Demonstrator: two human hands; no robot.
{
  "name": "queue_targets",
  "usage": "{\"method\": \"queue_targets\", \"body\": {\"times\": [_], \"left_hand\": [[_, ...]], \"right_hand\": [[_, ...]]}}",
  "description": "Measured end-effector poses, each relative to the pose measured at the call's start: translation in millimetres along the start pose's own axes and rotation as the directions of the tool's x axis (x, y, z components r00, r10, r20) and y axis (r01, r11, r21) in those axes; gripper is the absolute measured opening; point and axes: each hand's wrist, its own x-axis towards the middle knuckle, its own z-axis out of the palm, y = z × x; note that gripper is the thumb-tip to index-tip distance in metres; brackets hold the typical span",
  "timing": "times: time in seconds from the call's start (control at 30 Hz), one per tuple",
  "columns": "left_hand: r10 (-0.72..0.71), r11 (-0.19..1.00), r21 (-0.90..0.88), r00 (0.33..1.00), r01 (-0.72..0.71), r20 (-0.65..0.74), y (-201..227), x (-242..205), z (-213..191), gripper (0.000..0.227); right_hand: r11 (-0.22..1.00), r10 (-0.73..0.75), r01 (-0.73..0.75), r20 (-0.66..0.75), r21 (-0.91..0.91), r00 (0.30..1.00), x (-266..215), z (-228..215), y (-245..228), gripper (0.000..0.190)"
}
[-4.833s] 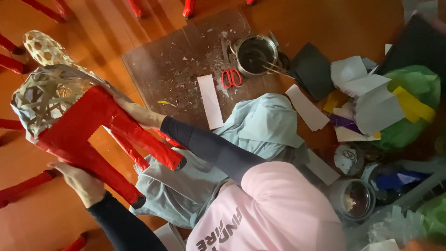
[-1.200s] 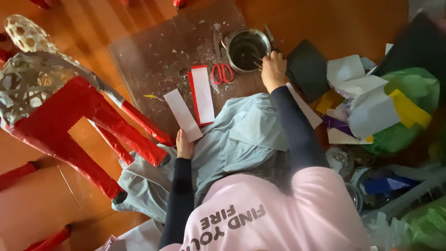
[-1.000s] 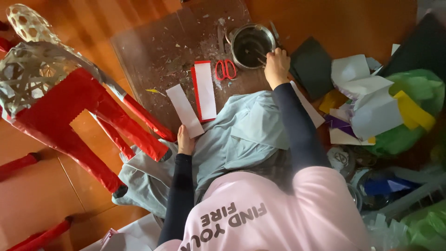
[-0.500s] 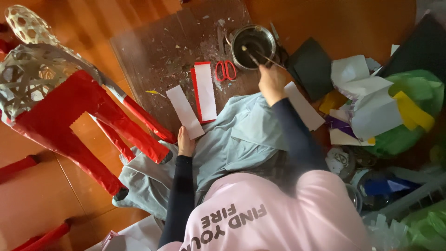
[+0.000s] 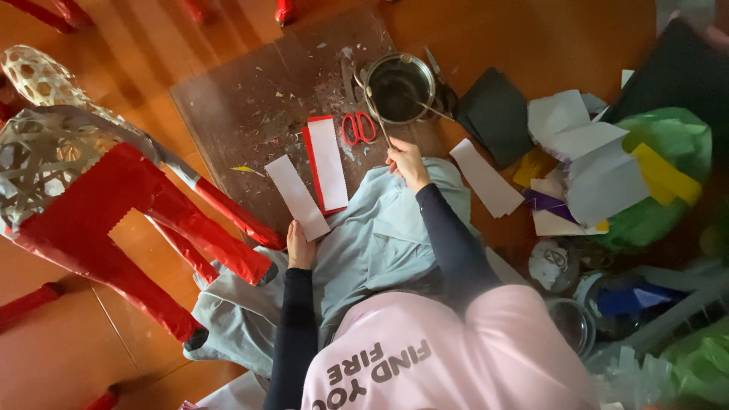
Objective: Assembling and decorating paper lanterns by gluing paper strips onto bamboo frames.
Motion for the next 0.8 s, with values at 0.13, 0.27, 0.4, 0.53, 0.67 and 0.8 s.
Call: {"method": "queue_targets", "body": {"times": [0.13, 0.27, 0.4, 0.53, 0.67, 0.8], "left_hand": [[0.021, 1.000, -0.001, 1.000, -0.021, 0.004, -1, 1, -3, 0.036], [0.024, 1.000, -0.007, 1.000, -0.024, 0.006, -2, 1, -7, 0.034], [0.023, 1.000, 0.018, 1.000, -0.023, 0.008, -1, 0, -5, 0.034], [0.008, 1.000, 0.022, 0.999, -0.007, -0.044, 2, -3, 0, 0.034], [0.021, 1.000, -0.001, 0.999, -0.021, -0.031, -1, -1, -2, 0.033], [0.041, 0.999, -0.019, 0.999, -0.041, -0.005, -1, 0, -2, 0.033]], "right_hand": [[1.000, 0.006, -0.006, 0.018, -0.017, 1.000, 10, -4, 12, 0.048], [0.999, -0.006, 0.007, 0.018, -0.033, 1.000, 17, -6, 20, 0.040], [1.000, 0.026, -0.026, 0.000, -0.009, 1.000, 29, -7, 30, 0.033], [0.998, 0.061, -0.061, -0.006, 0.014, 0.998, 29, -4, 24, 0.030], [0.997, 0.078, -0.077, -0.003, 0.022, 0.997, 34, -4, 28, 0.027], [0.996, 0.082, -0.082, -0.003, 0.024, 0.997, 34, -2, 27, 0.025]]}}
